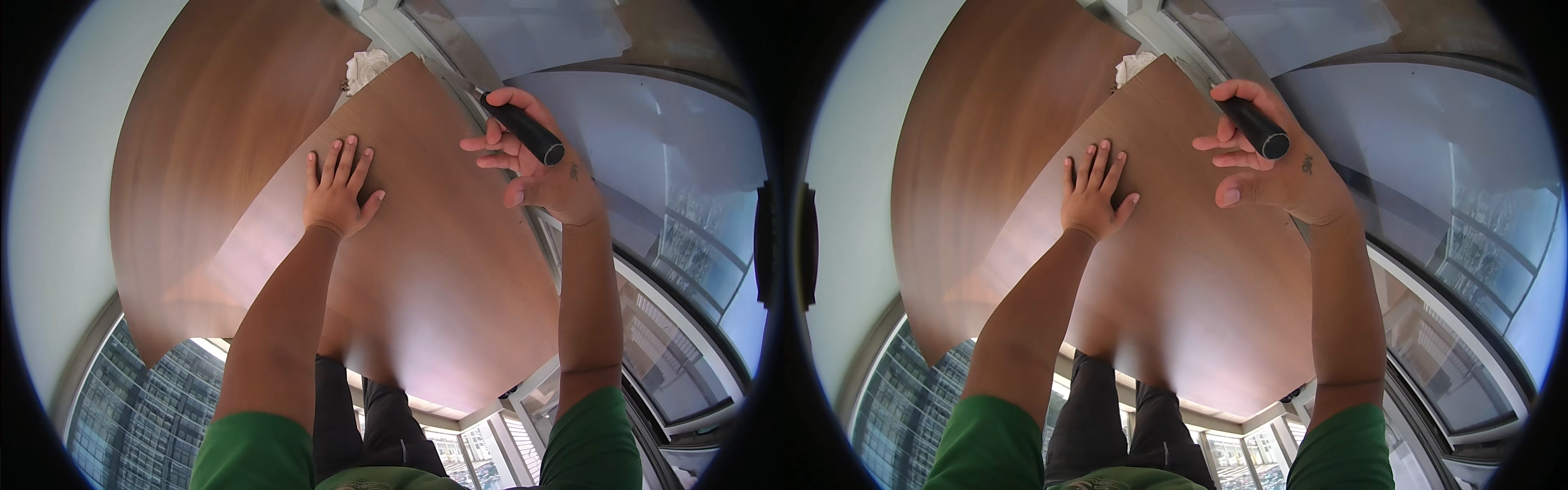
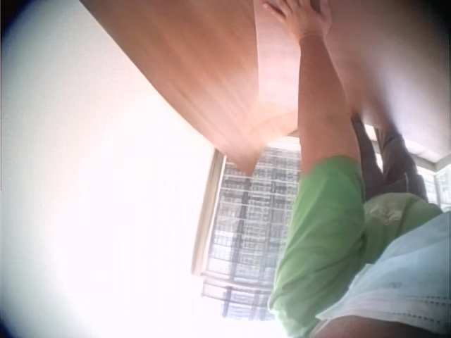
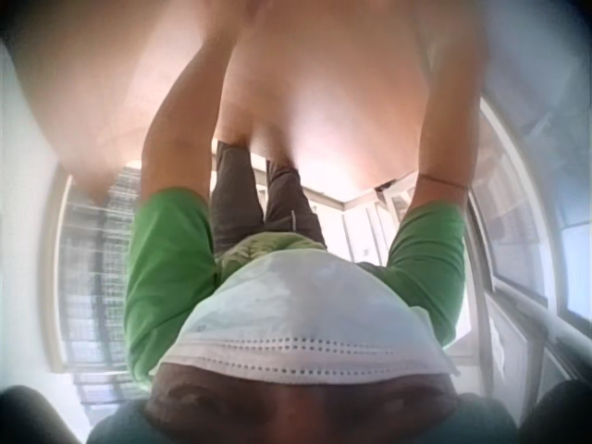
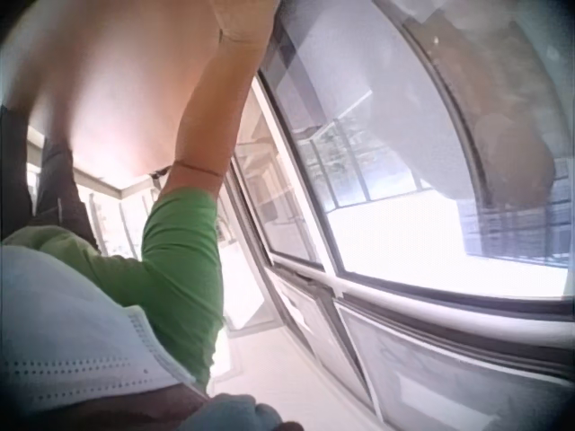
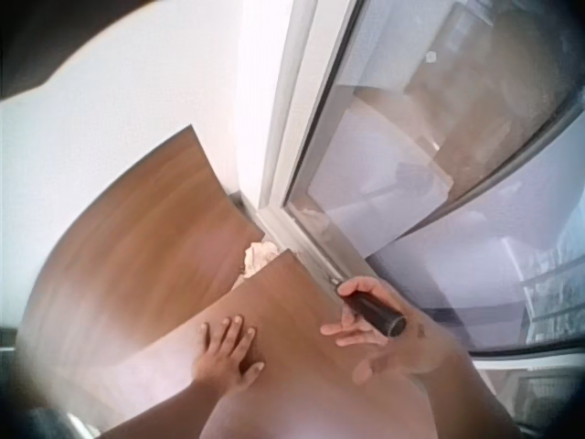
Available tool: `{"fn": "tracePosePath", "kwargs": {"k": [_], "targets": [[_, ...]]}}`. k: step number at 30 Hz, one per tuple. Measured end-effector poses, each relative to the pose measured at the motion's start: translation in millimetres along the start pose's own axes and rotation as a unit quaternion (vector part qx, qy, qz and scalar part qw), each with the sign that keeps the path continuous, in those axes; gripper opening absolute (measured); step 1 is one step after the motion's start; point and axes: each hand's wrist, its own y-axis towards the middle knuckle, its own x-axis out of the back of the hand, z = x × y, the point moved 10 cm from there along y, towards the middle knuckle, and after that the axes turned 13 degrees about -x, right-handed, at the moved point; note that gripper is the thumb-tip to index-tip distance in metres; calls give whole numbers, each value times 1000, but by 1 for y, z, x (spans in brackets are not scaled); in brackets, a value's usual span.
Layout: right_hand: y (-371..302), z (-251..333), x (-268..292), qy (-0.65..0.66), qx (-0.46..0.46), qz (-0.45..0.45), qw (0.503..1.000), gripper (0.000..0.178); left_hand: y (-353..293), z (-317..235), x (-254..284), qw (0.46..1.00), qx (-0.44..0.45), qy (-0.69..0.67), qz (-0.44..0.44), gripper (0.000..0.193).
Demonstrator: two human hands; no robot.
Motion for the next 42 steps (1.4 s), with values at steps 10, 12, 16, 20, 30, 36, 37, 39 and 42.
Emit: {"fn": "tracePosePath", "kwargs": {"k": [10, 12, 16, 20, 30, 36, 37, 39, 42], "targets": [[-8, 41, -8, -282, 33, -195, 939, 34, -5, 6, -1, 1000, 3, -24, -4, 75], [-7, 55, -4, -364, 63, -222, 902, 31, -4, 5, 0, 999, 2, -32, -7, 75], [16, 49, 23, -250, 115, -218, 936, 23, -6, 7, 2, 1000, 3, -28, 0, 74], [58, 29, 56, 39, 119, -146, 981, 20, -2, 1, 2, 999, -3, -36, -10, 74], [121, -11, 32, -105, 27, -161, 981, 20, -7, 3, 7, 999, -10, -24, -29, 74], [129, -18, 42, 21, 61, -158, 985, 24, -6, 2, 9, 999, -10, -36, -37, 72], [130, -18, 43, 33, 61, -165, 984, 26, -6, 3, 10, 998, -9, -39, -38, 72], [129, -16, 56, 8, 60, -218, 974, 27, -6, 3, 12, 998, -8, -43, -37, 72], [126, -13, 67, 60, 72, -237, 967, 33, -6, 2, 10, 998, -7, -45, -34, 72]]}}
